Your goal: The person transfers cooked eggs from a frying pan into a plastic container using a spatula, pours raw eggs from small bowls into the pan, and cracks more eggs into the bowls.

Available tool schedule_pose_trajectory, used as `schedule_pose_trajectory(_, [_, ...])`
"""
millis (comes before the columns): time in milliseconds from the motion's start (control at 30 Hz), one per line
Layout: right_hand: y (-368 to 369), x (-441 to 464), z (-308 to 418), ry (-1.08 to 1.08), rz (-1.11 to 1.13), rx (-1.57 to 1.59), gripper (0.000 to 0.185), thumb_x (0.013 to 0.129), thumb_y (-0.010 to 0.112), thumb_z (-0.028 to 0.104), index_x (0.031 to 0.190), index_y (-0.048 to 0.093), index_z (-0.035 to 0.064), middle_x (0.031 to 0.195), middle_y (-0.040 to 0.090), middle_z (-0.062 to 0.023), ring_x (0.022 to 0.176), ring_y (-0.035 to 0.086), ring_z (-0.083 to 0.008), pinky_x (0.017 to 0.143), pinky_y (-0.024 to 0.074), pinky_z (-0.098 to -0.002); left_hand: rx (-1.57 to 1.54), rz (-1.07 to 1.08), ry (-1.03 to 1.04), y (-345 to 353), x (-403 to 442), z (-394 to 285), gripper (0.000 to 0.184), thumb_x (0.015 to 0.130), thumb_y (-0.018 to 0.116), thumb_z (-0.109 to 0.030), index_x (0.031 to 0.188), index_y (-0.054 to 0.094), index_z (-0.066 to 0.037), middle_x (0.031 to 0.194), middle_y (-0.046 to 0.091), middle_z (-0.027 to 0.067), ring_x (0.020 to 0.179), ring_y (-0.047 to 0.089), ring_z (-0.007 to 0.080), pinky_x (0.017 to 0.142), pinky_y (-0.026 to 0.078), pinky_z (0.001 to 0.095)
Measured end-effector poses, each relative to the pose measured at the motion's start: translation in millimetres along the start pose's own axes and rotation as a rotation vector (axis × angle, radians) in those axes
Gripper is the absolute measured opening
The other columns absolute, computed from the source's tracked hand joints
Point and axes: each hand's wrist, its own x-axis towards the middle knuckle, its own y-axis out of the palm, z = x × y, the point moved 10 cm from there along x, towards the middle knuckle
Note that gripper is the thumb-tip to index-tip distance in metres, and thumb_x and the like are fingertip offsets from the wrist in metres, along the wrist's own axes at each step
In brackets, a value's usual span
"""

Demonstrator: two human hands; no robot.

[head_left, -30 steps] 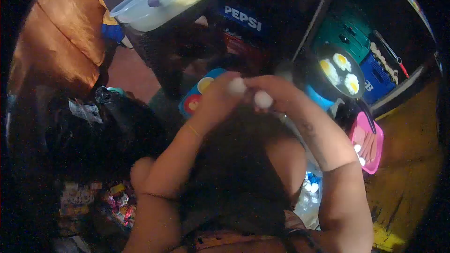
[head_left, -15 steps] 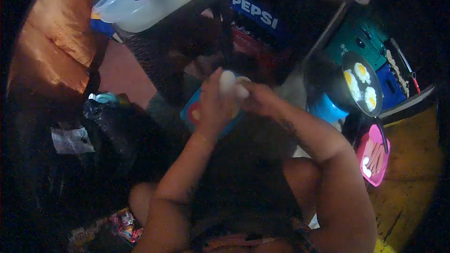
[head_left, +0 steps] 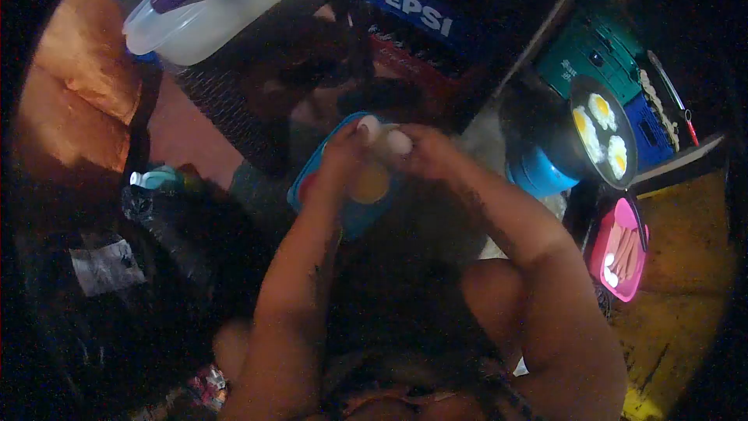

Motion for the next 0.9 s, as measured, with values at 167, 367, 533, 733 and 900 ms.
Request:
schedule_pose_trajectory(167, [-1.8, -20.9, 44.6, -0.179, -0.153, -0.589, 0.029, 0.092, 0.063, 0.022, 0.118, 0.060, 0.0108, 0.109, 0.065, -0.0058, 0.100, 0.063, -0.0194, 0.078, 0.0554, -0.0373, -0.073, 0.088, -0.250, 20.2, 25.8, 43.6, 0.041, 0.100, 0.052, -0.030, 0.132, 0.055, -0.006, 0.116, 0.065, 0.0079, 0.093, 0.064, 0.0180, 0.077, 0.053, 0.0317])
schedule_pose_trajectory(367, [-11.1, 10.8, 64.1, -0.406, -0.079, -1.071, 0.033, 0.083, 0.073, 0.016, 0.115, 0.063, 0.0092, 0.103, 0.067, -0.0042, 0.091, 0.062, -0.0148, 0.074, 0.0524, -0.0310, -0.084, 0.230, -0.331, 40.8, 34.5, 50.6, 0.039, 0.098, 0.054, -0.025, 0.132, 0.055, -0.006, 0.116, 0.064, 0.0072, 0.092, 0.062, 0.0174, 0.075, 0.052, 0.0299])
schedule_pose_trajectory(533, [-32.8, 39.1, 63.9, -0.397, -0.160, -1.345, 0.047, 0.077, 0.079, 0.016, 0.121, 0.062, 0.0081, 0.103, 0.069, -0.0068, 0.089, 0.064, -0.0170, 0.078, 0.0536, -0.0332, 0.194, 0.356, -0.113, 49.3, 43.9, 41.9, 0.043, 0.089, 0.062, -0.013, 0.131, 0.056, -0.004, 0.118, 0.064, 0.0083, 0.099, 0.062, 0.0193, 0.083, 0.052, 0.0318])
schedule_pose_trajectory(733, [-19.1, 23.7, 71.8, -0.503, -0.275, -1.520, 0.054, 0.070, 0.084, 0.024, 0.118, 0.065, 0.0060, 0.104, 0.071, -0.0108, 0.094, 0.067, -0.0216, 0.084, 0.0543, -0.0374, 0.561, 0.324, 0.290, 61.6, 56.4, 44.0, 0.040, 0.088, 0.061, -0.010, 0.127, 0.057, -0.001, 0.116, 0.065, 0.0156, 0.103, 0.063, 0.0257, 0.090, 0.051, 0.0368])
schedule_pose_trajectory(900, [-7.8, 16.3, 64.2, -0.433, -0.403, -1.918, 0.048, 0.075, 0.076, 0.036, 0.116, 0.067, 0.0134, 0.106, 0.071, -0.0136, 0.097, 0.069, -0.0324, 0.085, 0.0543, -0.0444, 0.012, 0.311, -0.238, 76.1, 59.1, 77.7, 0.035, 0.089, 0.061, -0.017, 0.117, 0.058, 0.004, 0.111, 0.065, 0.0234, 0.102, 0.064, 0.0349, 0.090, 0.050, 0.0421])
